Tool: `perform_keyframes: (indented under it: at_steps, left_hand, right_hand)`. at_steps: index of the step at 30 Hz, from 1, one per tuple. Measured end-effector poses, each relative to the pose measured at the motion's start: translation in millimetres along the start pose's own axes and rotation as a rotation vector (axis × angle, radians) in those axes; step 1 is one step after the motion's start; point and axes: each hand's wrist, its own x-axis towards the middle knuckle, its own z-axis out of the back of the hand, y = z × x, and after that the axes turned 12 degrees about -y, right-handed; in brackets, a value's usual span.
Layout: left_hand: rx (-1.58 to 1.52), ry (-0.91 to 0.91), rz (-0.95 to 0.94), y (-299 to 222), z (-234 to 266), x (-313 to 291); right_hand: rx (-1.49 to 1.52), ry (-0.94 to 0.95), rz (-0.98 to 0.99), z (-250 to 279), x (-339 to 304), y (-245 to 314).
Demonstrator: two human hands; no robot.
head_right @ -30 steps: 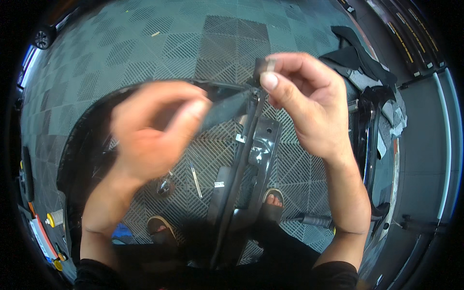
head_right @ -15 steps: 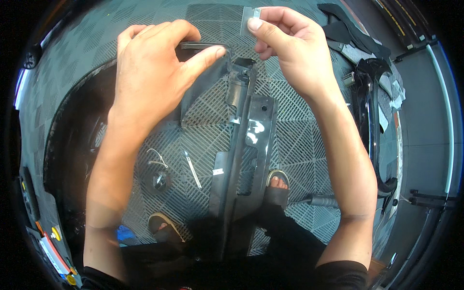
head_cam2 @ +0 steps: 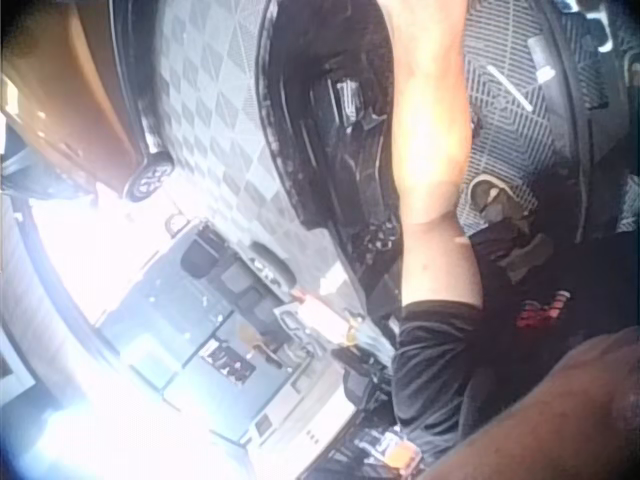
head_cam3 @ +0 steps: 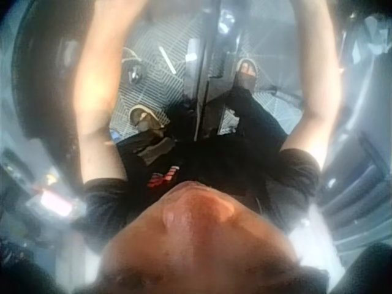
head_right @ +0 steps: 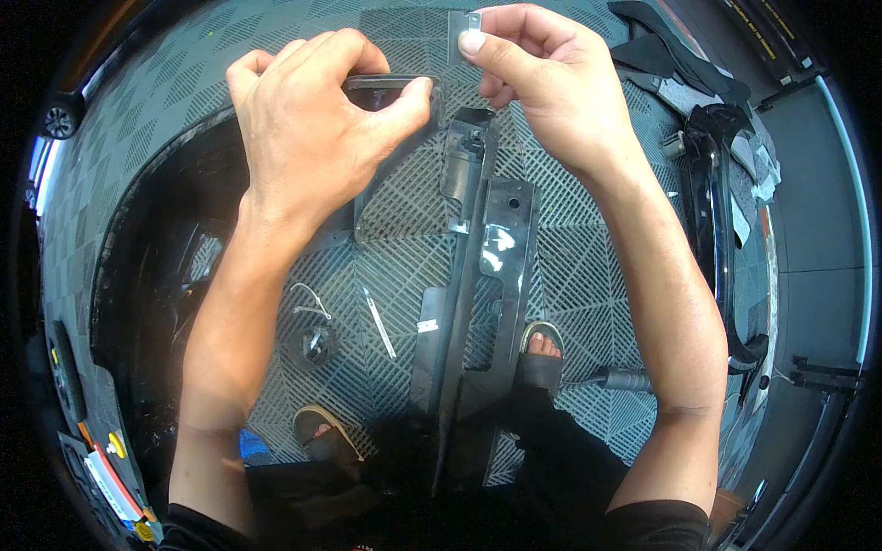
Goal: The person applies a white adhesive strip along the inner edge of a black plastic car trim piece, then presses it into place and smooths it down. The person works on multiple sections of the trim, ensuring the adhesive adheres properly.
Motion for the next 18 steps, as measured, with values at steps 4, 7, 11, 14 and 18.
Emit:
perform_keyframes:
  at_steps: [4,7,11,14,18]
  left_hand:
    - [-0.014,-0.012,0.009,-2.3,-1.2,0.6]
    - [-0.017,-0.007,-0.005,-0.7,-0.7,-1.0]
    - [-0.014,0.011,-0.074,5.0,3.2,-3.4]
    - [0.038,0.057,-0.061,0.8,4.0,-1.5]
    - [0.068,0.063,-0.048,0.4,1.8,-1.0]
  right_hand:
    - [-0.061,0.008,0.061,-1.2,-0.4,21.8]
    - [-0.082,-0.04,0.017,-13.9,-6.3,42.0]
    - [-0.155,-0.051,-0.04,-10.7,-4.1,45.8]
    - [-0.133,-0.053,-0.054,-8.0,-2.9,43.3]
    - [-0.13,-0.048,-0.053,-6.6,-3.7,43.3]
